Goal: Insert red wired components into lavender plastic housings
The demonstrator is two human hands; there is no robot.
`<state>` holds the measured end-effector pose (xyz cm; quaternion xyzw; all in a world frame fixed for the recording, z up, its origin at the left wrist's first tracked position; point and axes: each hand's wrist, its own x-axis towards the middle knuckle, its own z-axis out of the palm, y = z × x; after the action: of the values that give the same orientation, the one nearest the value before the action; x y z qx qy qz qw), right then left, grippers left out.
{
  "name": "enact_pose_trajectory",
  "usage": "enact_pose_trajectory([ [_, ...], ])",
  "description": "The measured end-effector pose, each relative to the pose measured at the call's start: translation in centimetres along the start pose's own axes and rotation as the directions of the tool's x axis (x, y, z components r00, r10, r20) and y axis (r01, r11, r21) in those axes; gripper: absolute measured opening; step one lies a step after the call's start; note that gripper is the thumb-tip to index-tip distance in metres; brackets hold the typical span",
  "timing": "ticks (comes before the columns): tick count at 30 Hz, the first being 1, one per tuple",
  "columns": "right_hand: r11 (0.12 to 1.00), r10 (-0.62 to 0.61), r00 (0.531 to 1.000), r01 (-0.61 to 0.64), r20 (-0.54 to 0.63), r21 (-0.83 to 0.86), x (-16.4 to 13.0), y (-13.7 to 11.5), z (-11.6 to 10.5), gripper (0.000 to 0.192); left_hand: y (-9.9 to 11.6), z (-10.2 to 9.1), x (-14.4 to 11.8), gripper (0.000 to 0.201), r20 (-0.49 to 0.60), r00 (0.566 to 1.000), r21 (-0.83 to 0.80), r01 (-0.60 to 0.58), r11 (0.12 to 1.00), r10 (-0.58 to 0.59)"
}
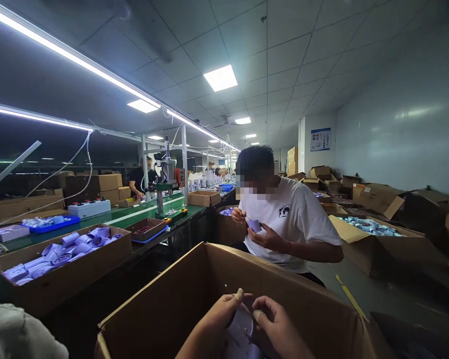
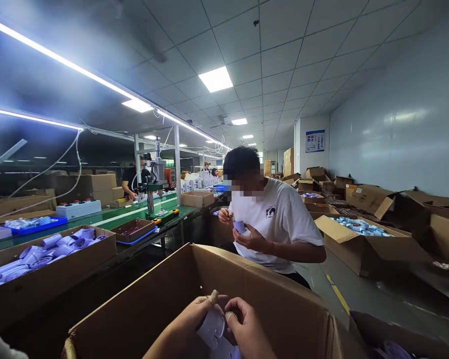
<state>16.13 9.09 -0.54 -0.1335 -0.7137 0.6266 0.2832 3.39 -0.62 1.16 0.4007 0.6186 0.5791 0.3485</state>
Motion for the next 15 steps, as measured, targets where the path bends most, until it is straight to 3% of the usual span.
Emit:
enact_pose_trajectory([
  [3,0.995,0.030,0.999,-0.031,0.016,0.093,-0.1,-0.2,0.1,0.021,0.2,-0.2,0.0,0.065,-0.019,1.000,0.034,-0.010,0.999,0.010],
  [9,0.980,-0.032,0.994,0.053,-0.109,0.189,-0.1,-0.5,0.2,0.033,-1.3,-0.8,1.1,0.069,0.031,0.997,-0.014,0.069,0.998,-0.069],
  [12,0.990,0.020,0.991,-0.001,-0.133,0.143,0.1,0.0,-0.3,0.043,-1.8,-1.2,1.6,0.077,0.004,0.992,-0.087,0.123,0.989,-0.123],
  [15,0.998,-0.026,0.997,0.031,-0.077,0.059,0.1,0.3,-0.7,0.030,-1.7,-1.4,1.3,0.078,0.009,0.991,-0.149,0.135,0.980,-0.135],
])
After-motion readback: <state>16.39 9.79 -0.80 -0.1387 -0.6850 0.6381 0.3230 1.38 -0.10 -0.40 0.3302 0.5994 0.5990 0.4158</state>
